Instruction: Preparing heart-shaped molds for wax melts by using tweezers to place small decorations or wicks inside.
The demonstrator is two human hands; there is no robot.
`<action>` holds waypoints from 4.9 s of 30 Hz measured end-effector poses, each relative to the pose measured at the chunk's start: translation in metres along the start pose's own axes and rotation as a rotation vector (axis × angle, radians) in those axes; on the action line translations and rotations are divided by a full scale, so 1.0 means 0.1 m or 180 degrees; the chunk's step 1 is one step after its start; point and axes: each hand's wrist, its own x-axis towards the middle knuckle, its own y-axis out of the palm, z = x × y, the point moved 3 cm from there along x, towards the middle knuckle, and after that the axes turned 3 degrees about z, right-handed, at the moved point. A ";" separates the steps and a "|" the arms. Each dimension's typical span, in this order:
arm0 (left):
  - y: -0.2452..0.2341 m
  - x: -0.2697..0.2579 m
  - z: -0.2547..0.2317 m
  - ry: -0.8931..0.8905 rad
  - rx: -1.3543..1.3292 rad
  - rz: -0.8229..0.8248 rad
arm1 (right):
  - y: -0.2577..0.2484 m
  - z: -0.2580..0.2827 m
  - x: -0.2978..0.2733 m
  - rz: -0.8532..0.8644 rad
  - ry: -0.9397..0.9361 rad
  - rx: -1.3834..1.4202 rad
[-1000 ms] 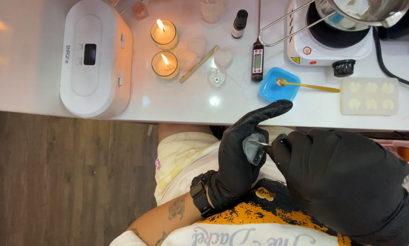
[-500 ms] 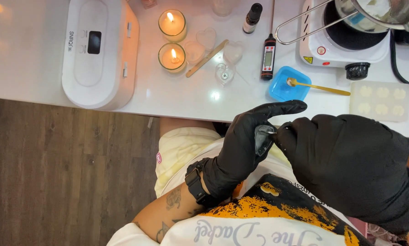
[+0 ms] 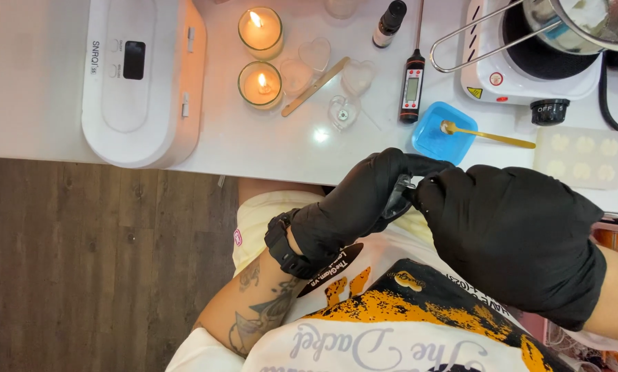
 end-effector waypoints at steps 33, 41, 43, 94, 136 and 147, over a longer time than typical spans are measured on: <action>-0.03 0.00 0.62 -0.0544 -0.2355 -0.0370 | 0.29 -0.09 0.03 -0.0683 0.1171 0.1912; -0.01 0.09 -0.31 0.0803 0.0570 -0.0413 | 0.36 -0.11 0.02 -0.0179 0.1947 0.2924; 0.02 0.06 -0.28 0.0563 0.0460 -0.0434 | 0.35 -0.11 0.03 -0.0057 0.2004 0.3182; 0.76 0.80 -0.81 -0.0087 -0.2269 -0.0335 | -0.43 -1.00 -0.60 -0.0159 0.2287 0.2343; 0.53 1.30 -0.51 -0.1507 -0.2242 -0.0177 | -0.15 -1.57 -0.32 -0.0012 0.1957 0.2763; 0.59 1.50 -0.84 -0.1310 -0.2985 0.0305 | -0.14 -2.00 -0.47 0.0083 0.2904 0.4100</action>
